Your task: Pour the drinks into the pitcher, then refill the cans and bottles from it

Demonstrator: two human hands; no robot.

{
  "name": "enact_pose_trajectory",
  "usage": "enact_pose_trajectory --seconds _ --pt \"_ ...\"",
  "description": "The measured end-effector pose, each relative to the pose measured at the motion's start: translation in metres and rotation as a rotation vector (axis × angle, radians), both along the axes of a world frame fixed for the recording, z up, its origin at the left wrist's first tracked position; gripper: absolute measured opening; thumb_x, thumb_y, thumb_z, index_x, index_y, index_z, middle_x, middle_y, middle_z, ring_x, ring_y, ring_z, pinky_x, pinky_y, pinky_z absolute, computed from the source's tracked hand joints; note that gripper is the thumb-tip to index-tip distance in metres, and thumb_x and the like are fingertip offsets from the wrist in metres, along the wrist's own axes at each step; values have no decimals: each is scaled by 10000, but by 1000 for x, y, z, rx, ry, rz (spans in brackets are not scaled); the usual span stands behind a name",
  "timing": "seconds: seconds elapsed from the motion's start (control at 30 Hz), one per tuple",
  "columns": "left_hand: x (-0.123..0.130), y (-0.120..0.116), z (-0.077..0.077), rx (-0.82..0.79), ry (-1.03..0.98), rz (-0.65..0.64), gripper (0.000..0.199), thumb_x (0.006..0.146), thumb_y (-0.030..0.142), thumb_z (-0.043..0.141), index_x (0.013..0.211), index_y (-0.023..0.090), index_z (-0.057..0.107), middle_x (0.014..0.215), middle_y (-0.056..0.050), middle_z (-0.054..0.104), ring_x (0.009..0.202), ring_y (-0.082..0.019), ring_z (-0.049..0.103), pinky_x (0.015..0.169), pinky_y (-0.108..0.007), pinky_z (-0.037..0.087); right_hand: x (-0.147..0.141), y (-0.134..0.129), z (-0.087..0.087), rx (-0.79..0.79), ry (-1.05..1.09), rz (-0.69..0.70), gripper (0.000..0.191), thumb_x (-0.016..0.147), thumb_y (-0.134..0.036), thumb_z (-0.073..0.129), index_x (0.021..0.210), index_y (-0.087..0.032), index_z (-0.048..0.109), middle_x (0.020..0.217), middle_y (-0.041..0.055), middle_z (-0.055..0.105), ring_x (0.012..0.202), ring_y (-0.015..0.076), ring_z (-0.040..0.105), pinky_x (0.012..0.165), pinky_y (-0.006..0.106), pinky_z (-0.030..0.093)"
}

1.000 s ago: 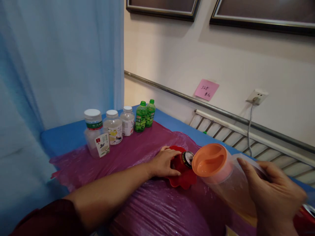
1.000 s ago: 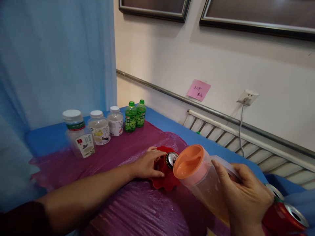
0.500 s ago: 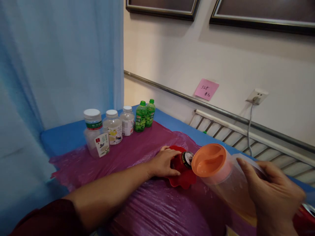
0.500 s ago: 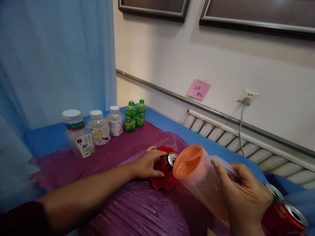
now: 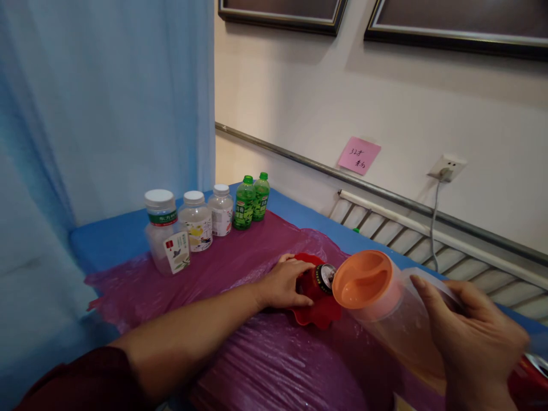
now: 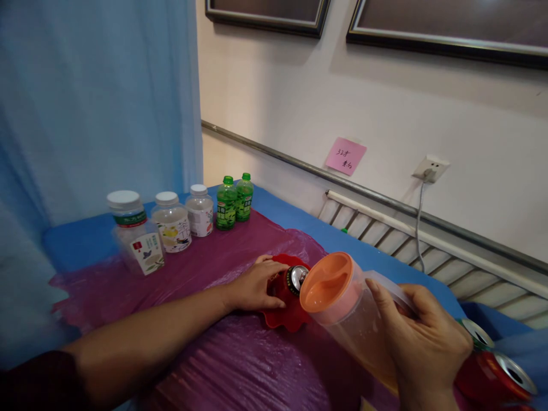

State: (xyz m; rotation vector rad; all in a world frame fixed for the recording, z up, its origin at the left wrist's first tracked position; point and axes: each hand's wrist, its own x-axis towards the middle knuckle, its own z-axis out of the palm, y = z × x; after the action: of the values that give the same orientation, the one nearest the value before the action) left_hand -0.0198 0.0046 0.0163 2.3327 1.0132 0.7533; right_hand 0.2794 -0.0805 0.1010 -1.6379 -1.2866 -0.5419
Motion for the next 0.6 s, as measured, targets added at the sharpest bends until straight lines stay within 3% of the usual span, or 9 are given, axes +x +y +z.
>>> enact_pose_trajectory --seconds 0.6 --pt "0 -1 1 7 2 6 783 643 495 884 1330 237 610 1303 -95 712 1232 -328 625 1193 -524 257 1 0 -4 -7 71 52 601 771 -789 632 703 -196 700 529 -19 519 555 147 484 589 286 348"
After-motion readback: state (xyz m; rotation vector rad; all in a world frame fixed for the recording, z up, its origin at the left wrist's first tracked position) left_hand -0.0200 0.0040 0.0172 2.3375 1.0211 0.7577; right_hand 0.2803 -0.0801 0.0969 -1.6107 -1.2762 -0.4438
